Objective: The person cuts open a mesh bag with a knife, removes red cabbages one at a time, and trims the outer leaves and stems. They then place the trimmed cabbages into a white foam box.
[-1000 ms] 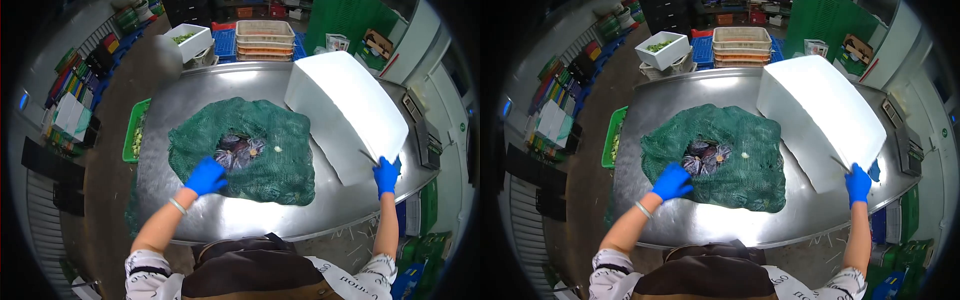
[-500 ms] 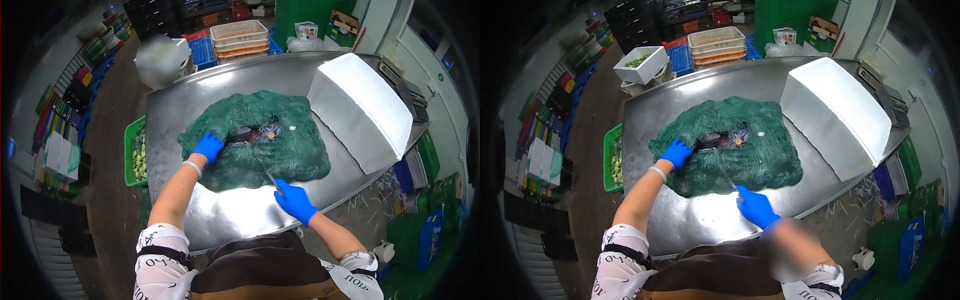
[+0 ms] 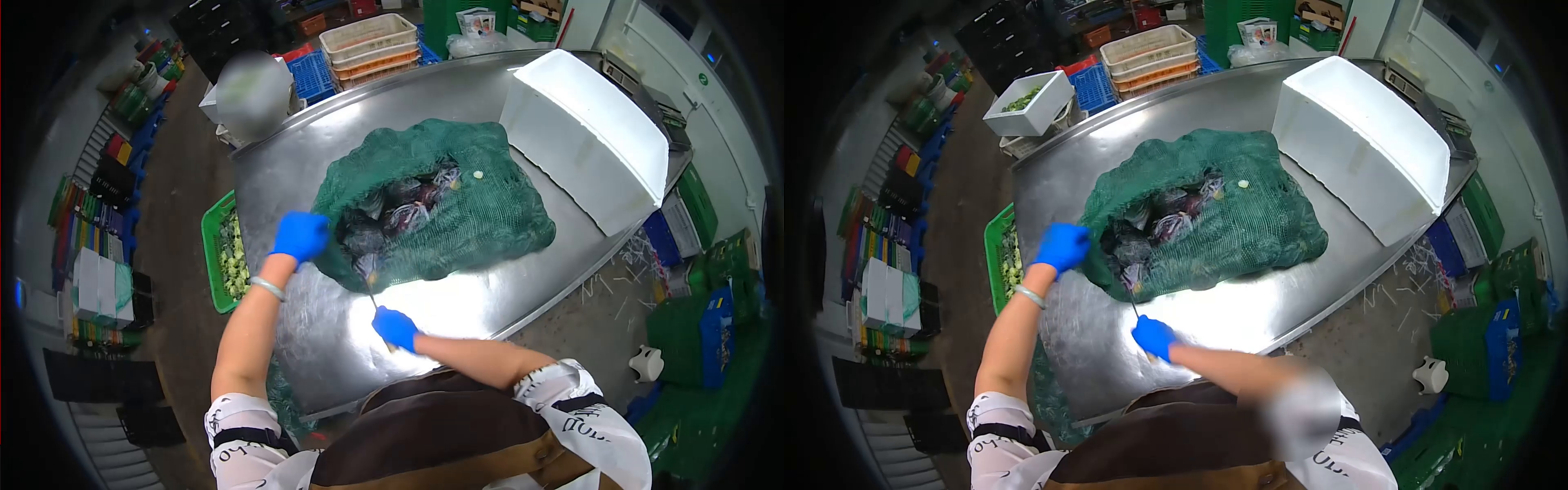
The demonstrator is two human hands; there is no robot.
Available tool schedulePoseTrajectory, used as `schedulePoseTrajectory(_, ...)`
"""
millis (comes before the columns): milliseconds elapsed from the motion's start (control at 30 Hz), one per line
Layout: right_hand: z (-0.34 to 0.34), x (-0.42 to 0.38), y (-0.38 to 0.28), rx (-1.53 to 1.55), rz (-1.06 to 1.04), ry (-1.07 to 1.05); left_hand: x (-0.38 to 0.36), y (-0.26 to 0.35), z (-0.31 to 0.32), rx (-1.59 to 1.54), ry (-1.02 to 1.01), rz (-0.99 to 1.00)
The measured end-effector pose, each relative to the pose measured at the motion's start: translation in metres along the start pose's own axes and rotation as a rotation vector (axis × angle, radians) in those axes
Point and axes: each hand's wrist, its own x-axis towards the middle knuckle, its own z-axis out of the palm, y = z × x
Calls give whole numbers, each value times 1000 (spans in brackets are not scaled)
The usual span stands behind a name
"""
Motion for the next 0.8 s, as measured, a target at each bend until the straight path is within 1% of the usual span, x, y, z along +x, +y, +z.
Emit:
schedulePoseTrajectory(33,6,-27,5,24,143,-23,-6,-21,-10,-135,5,-78)
schedulePoseTrajectory(67,-14,-44,-2,38,168,-33,-2,-34,-6,-158,73,-84)
schedulePoseTrajectory(133,-36,-31,12,228,172,26,-10,-40,19,-218,178,-120)
schedulePoseTrajectory(200,-102,-11,-36,322,82,240,-11,-24,12,-140,129,-136)
schedulePoseTrajectory(267,-105,34,-43,476,-89,351,3,-10,-1,-56,115,-150)
schedulePoseTrajectory(367,-72,64,-30,471,170,-267,-2,-15,-6,-21,188,-122)
schedulePoseTrajectory(400,-41,45,-24,342,51,-165,-1,-24,-9,-15,223,-110)
schedulePoseTrajectory(433,-11,26,-19,200,-52,-48,1,-52,17,-16,321,-154)
schedulePoseTrajectory(467,14,15,20,69,-218,-312,2,-73,32,-7,316,-194)
schedulePoseTrajectory(500,-49,-30,-3,215,-14,-435,5,-92,45,-1,313,-240)
schedulePoseTrajectory(533,-63,-46,25,134,-67,-526,11,-101,54,4,314,-289)
schedulePoseTrajectory(600,-67,-73,139,233,-564,-145,26,-87,53,-88,266,-402)
schedulePoseTrajectory(633,-135,-88,132,301,53,-440,29,-76,56,-134,234,-460)
schedulePoseTrajectory(667,-186,-103,110,397,270,-176,28,-68,69,-200,305,-438)
schedulePoseTrajectory(700,-228,-108,95,554,397,46,25,-59,86,-260,376,-409)
schedulePoseTrajectory(733,-239,-109,132,529,349,300,22,-47,96,-318,449,-377)
schedulePoseTrajectory(767,-251,-100,171,504,393,406,15,-24,97,-315,524,-347)
schedulePoseTrajectory(800,-256,-90,186,595,365,486,4,5,100,-313,598,-311)
